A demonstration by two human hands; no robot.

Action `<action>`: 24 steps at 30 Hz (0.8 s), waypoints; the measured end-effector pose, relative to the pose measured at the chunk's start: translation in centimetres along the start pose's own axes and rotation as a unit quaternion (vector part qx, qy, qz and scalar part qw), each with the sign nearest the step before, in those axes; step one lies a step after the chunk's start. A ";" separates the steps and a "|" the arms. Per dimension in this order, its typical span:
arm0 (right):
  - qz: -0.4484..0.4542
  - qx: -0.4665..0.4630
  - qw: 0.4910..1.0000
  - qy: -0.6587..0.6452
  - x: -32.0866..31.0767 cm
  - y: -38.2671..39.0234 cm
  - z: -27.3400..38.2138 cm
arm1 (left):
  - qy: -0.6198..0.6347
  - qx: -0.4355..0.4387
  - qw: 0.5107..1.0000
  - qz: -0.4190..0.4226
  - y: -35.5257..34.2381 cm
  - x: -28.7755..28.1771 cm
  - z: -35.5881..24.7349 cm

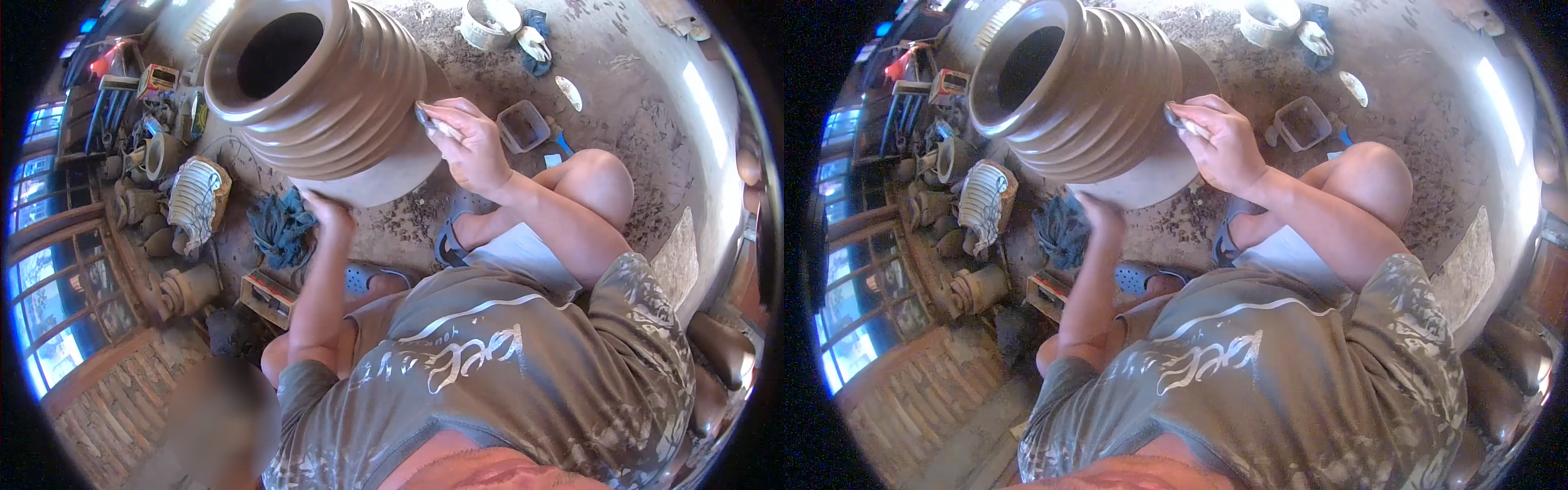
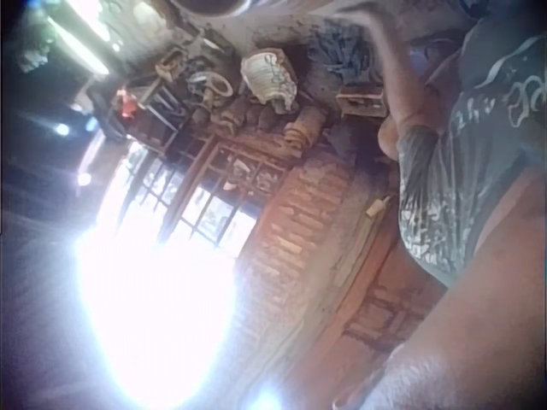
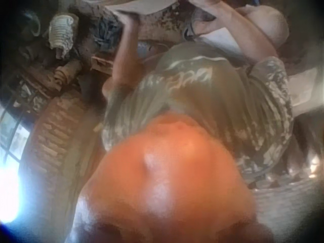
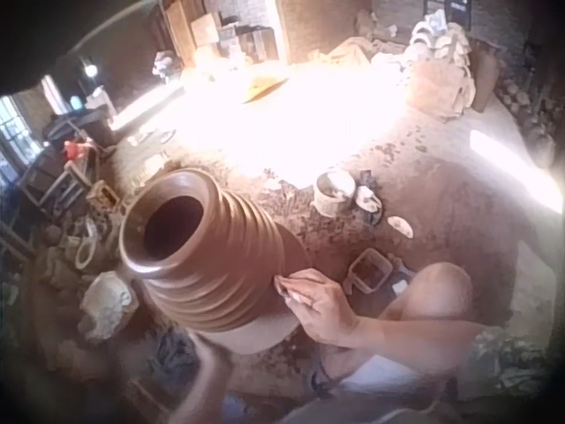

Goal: Shaping the exterior ridges of a clay pot using a rib tool and a piece of plastic while the wheel spins.

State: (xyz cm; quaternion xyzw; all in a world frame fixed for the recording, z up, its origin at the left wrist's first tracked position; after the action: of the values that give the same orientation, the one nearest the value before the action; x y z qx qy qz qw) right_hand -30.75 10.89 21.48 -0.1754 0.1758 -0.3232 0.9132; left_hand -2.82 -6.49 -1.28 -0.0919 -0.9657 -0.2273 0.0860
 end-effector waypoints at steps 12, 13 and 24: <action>-0.063 0.205 0.960 -0.182 0.1 -0.8 -7.5 | 0.058 -0.053 0.997 -0.018 0.3 -0.4 1.9; -0.061 0.207 0.959 -0.185 0.5 -0.6 -7.3 | 0.066 -0.030 0.997 0.007 -1.6 -2.0 0.6; -0.068 0.229 0.947 -0.214 0.8 1.2 -6.1 | 0.036 -0.276 0.953 0.119 14.8 9.6 10.3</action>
State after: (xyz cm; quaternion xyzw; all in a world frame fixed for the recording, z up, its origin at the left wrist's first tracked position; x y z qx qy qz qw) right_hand -32.18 10.00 15.47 -0.0381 -0.1148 -0.3708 0.9208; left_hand -10.18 12.58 -2.12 -0.2184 -0.8432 -0.4766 0.1189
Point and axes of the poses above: each hand's wrist, its own y-axis away from the middle knuckle, its own x-axis out of the palm, z = x × y, the point moved 9 cm from there along -y, towards the middle knuckle, and after that the axes turned 5 degrees about -y, right-handed, at the moved point
